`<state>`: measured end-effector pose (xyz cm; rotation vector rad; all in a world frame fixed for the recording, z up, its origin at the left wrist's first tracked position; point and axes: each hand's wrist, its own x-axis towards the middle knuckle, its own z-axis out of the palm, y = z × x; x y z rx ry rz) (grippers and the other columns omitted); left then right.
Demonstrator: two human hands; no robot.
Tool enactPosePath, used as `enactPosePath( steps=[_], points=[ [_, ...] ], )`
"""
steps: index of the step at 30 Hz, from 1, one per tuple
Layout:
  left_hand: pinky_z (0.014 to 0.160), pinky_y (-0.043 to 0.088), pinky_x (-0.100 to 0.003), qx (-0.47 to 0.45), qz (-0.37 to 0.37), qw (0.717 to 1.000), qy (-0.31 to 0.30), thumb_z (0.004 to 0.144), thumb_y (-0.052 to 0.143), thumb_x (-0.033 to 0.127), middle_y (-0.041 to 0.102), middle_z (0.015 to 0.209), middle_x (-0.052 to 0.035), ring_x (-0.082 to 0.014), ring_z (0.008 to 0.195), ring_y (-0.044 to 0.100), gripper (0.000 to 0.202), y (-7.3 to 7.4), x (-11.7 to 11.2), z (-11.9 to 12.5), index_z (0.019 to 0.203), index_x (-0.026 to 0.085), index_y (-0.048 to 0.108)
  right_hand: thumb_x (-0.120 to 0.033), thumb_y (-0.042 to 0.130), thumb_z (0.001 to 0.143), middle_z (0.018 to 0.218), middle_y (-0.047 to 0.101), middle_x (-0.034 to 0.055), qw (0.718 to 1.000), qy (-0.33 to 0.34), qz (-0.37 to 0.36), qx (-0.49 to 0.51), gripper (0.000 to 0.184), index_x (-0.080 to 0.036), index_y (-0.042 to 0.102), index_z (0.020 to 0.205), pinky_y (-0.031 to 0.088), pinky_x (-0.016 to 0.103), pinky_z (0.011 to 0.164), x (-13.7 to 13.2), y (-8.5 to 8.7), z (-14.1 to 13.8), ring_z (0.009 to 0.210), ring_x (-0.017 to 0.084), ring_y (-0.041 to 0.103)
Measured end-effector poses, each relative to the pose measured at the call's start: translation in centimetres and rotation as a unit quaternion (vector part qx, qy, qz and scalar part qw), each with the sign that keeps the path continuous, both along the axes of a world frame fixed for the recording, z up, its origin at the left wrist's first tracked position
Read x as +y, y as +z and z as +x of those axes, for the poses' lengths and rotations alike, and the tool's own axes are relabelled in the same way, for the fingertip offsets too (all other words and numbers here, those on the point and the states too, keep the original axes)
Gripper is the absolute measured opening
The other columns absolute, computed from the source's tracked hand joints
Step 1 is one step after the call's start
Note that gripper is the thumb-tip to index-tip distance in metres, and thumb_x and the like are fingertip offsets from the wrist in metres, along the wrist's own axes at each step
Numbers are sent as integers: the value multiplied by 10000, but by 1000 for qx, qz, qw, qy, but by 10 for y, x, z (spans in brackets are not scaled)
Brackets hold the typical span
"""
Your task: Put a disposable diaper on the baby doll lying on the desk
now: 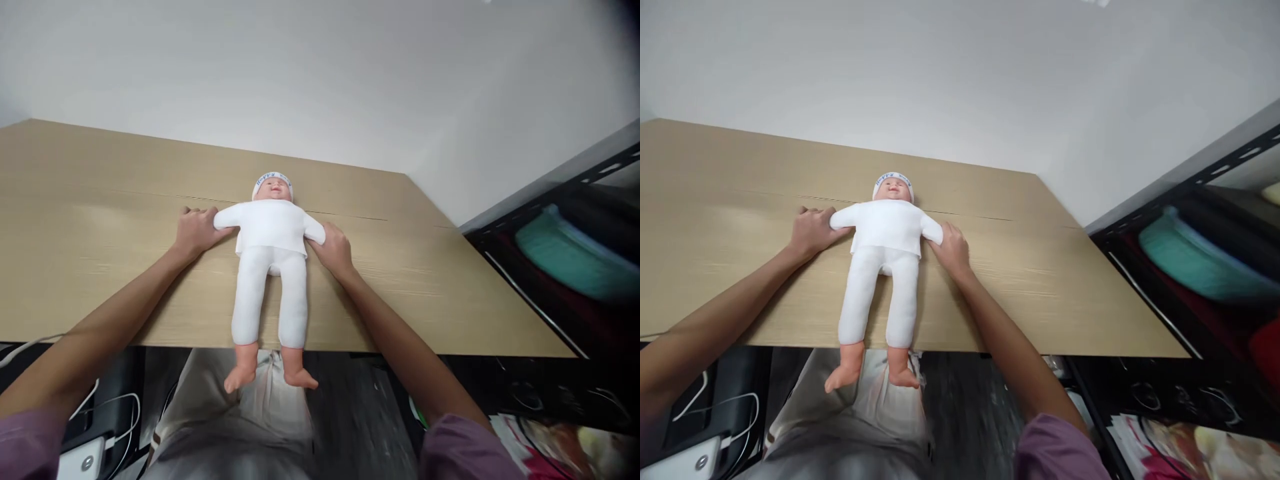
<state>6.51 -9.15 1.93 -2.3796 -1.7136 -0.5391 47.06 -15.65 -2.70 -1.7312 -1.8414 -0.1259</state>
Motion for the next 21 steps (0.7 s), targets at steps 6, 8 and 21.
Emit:
enactPosePath(
  steps=[6,8,21],
  points=[
    [1068,386,-543,-28,6,1000,11,888,550,941,785,908,-162,-407,968,750,814,1,72,10,1048,173,768,-696,590,1096,1149,787,160,999,-1,46,-3,508,-210,710,1184,571,474,936,77,-6,17,1059,357,691],
    [1078,380,-546,-25,3,1000,18,885,549,947,779,920,-156,-407,989,742,818,1,97,15,1068,178,760,-752,566,1094,1148,780,168,999,-4,51,-2,565,-209,703,1173,577,502,964,102,-6,20,1073,369,688],
    [1125,352,-497,-40,-38,998,-3,968,565,897,753,1249,-211,-441,1294,614,818,4,170,20,1287,153,688,-890,476,1078,1419,691,228,997,45,50,-25,850,-158,578,1498,513,637,1156,178,-14,50,1281,412,623]
  ],
)
